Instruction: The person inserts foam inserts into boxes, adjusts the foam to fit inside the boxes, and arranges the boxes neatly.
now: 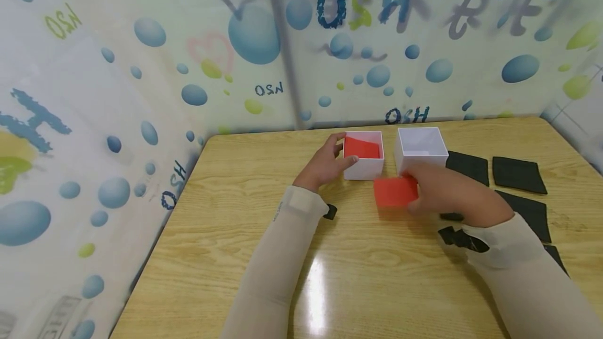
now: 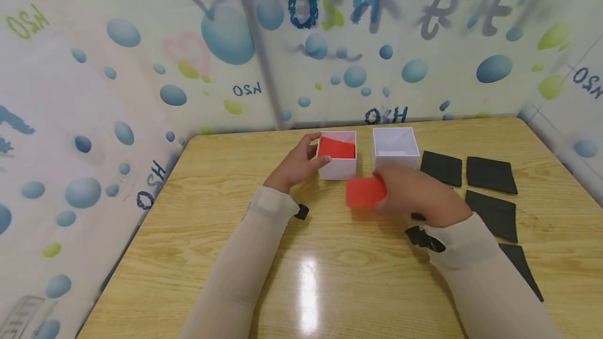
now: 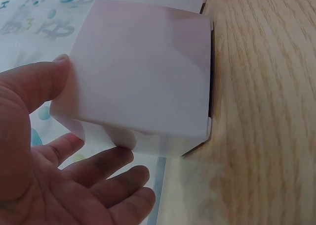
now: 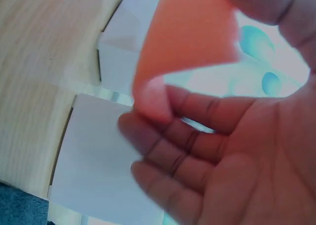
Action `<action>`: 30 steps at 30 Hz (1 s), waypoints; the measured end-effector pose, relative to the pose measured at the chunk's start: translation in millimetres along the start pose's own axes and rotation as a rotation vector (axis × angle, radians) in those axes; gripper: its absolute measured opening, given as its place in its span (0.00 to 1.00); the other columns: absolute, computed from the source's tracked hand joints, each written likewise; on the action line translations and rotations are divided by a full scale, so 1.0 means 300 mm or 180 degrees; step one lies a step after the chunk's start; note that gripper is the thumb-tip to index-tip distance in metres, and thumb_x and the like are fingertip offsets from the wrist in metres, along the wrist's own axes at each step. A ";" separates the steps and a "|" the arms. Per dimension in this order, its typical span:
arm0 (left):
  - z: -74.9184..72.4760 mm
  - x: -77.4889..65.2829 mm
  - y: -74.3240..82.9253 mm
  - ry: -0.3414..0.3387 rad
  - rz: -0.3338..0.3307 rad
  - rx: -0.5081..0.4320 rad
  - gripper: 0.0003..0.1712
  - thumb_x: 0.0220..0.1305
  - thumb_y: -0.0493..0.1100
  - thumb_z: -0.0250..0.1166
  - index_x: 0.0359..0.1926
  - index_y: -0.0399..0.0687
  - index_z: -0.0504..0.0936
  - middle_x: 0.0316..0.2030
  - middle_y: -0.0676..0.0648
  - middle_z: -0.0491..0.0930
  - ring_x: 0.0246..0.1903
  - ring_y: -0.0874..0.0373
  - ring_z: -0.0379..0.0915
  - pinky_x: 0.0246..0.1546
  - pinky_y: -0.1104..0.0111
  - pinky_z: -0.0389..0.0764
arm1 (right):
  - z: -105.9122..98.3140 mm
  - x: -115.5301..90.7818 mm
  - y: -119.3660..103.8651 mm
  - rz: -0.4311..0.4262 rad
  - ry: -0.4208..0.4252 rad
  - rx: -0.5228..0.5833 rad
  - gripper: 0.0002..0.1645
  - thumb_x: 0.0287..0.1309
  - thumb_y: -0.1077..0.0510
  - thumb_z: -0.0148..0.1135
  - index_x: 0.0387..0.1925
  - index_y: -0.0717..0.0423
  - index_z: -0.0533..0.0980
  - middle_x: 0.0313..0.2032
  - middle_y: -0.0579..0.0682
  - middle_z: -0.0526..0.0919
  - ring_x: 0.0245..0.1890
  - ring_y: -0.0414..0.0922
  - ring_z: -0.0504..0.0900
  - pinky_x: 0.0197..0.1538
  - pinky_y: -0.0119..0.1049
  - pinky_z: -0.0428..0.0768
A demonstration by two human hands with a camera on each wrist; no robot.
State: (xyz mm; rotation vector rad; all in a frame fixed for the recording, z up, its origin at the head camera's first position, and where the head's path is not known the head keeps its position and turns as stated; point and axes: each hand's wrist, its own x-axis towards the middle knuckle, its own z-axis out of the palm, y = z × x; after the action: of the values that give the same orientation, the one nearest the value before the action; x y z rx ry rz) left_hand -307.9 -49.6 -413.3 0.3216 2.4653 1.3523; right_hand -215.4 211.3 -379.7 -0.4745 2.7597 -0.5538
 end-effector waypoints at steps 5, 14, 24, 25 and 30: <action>0.002 -0.001 -0.003 0.0010 0.0002 0.0010 0.44 0.72 0.55 0.68 0.81 0.67 0.56 0.81 0.51 0.61 0.79 0.50 0.58 0.73 0.49 0.70 | -0.022 -0.018 -0.014 -0.0287 0.0096 0.0153 0.40 0.51 0.54 0.79 0.63 0.63 0.74 0.54 0.55 0.80 0.52 0.53 0.77 0.52 0.49 0.85; 0.003 -0.002 -0.011 0.0031 0.0057 -0.0023 0.44 0.73 0.54 0.68 0.81 0.66 0.57 0.80 0.50 0.63 0.79 0.49 0.60 0.73 0.49 0.71 | -0.032 -0.027 -0.012 -0.0644 0.0422 0.0575 0.43 0.56 0.57 0.77 0.69 0.68 0.70 0.61 0.60 0.77 0.60 0.59 0.77 0.59 0.58 0.84; 0.006 -0.006 -0.012 0.0024 0.0072 -0.0007 0.44 0.72 0.55 0.68 0.81 0.65 0.57 0.80 0.50 0.62 0.79 0.48 0.60 0.70 0.49 0.75 | -0.022 -0.009 0.001 -0.0698 0.0789 0.0884 0.45 0.59 0.60 0.77 0.73 0.68 0.67 0.64 0.62 0.73 0.63 0.61 0.73 0.63 0.65 0.80; 0.005 -0.005 -0.013 0.0017 0.0057 -0.0003 0.44 0.72 0.55 0.68 0.82 0.66 0.56 0.80 0.51 0.62 0.79 0.48 0.60 0.70 0.50 0.76 | -0.021 -0.007 0.003 -0.0689 0.0812 0.0907 0.46 0.59 0.59 0.77 0.73 0.68 0.66 0.65 0.62 0.73 0.64 0.61 0.73 0.64 0.65 0.80; 0.000 0.000 -0.004 0.0000 0.0049 0.0034 0.44 0.73 0.56 0.67 0.82 0.67 0.56 0.81 0.50 0.61 0.79 0.49 0.59 0.72 0.50 0.73 | -0.026 0.007 0.003 -0.0639 0.0965 0.0856 0.48 0.60 0.57 0.77 0.75 0.68 0.65 0.68 0.64 0.71 0.66 0.63 0.71 0.63 0.67 0.79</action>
State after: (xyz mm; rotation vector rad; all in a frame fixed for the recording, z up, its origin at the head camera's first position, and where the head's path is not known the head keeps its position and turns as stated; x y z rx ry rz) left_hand -308.1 -50.1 -414.3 0.3440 2.4759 1.3455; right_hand -220.2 213.7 -373.4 -0.6530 2.8680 -1.1119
